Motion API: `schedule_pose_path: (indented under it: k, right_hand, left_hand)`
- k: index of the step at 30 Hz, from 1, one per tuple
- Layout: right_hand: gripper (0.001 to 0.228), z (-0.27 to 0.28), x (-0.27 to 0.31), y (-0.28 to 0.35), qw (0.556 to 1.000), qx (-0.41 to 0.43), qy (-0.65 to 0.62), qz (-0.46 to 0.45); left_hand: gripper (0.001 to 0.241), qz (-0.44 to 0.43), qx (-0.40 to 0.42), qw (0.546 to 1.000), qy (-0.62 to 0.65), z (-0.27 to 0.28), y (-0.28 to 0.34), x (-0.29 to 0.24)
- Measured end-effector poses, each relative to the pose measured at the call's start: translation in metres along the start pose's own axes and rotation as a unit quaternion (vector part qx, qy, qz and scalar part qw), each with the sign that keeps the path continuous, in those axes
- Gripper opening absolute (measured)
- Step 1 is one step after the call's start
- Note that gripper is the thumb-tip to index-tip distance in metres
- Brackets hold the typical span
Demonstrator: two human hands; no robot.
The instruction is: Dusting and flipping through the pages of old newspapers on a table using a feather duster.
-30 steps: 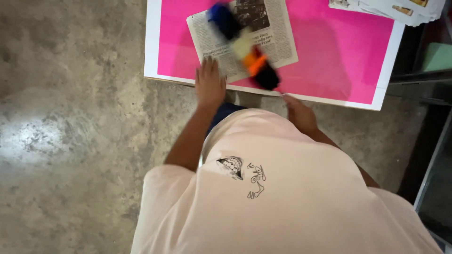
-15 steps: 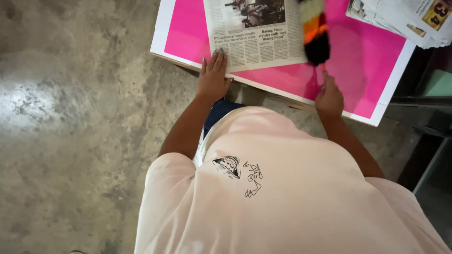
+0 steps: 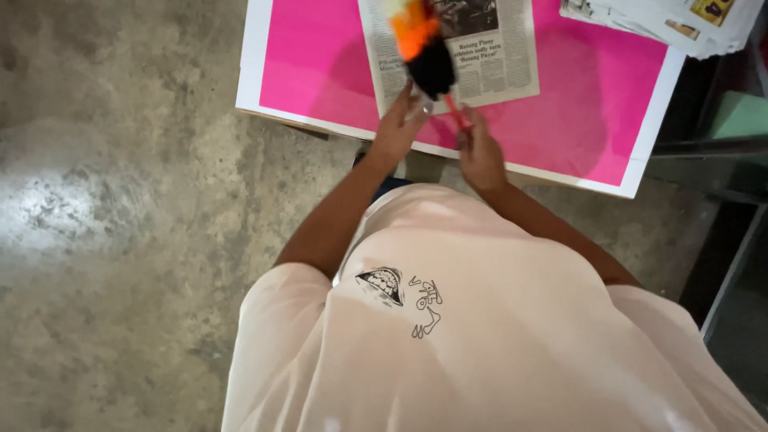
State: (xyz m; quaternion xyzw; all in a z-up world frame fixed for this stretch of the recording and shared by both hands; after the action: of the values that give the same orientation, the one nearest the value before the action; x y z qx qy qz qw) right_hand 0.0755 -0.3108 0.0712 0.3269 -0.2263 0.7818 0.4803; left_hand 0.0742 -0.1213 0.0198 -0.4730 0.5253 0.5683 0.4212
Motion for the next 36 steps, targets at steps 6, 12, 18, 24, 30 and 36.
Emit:
schedule_pose_path:
  k: [6, 12, 18, 24, 30, 36]
  right_hand:
    - [0.042, -0.023, 0.035, -0.019, 0.987, 0.108, -0.045, 0.108]
    - [0.05, -0.043, 0.017, -0.071, 0.953, 0.062, 0.206, 0.215]
    - [0.08, -0.06, 0.007, -0.075, 0.939, 0.118, 0.262, 0.187]
    - [0.066, -0.066, 0.02, -0.036, 0.898, 0.053, 0.352, 0.257]
    - [0.033, -0.064, 0.044, -0.038, 0.903, -0.043, 0.275, 0.328]
    - [0.019, -0.051, 0.044, -0.039, 0.935, -0.079, 0.243, 0.246]
  left_hand:
    - [0.02, 0.039, -0.098, 0.94, 0.324, 0.036, -0.056, 0.124]
    - [0.033, -0.006, -0.296, 0.924, -0.243, 0.185, -0.035, 0.045]
    - [0.035, -0.014, -0.349, 0.825, -0.444, 0.244, -0.058, 0.049]
    - [0.051, -0.031, -0.186, 0.883, -0.43, 0.162, -0.033, 0.007]
    - [0.051, 0.215, -0.037, 0.96, -0.176, 0.092, 0.006, 0.035]
    - [0.056, 0.322, -0.073, 0.921, 0.207, 0.087, -0.007, 0.036]
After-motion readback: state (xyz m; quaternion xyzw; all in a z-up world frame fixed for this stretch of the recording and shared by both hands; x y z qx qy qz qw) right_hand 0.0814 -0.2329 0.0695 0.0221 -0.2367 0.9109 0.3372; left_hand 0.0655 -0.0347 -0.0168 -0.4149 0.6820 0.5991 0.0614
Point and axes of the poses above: each hand's wrist, its own y-axis away from the middle knuckle, its own z-axis out of the back of the hand, x = y × z, the point moved 6 cm from there along -y, towards the middle knuckle, and after that the axes turned 1 degree about y, right-handed, at the moved point
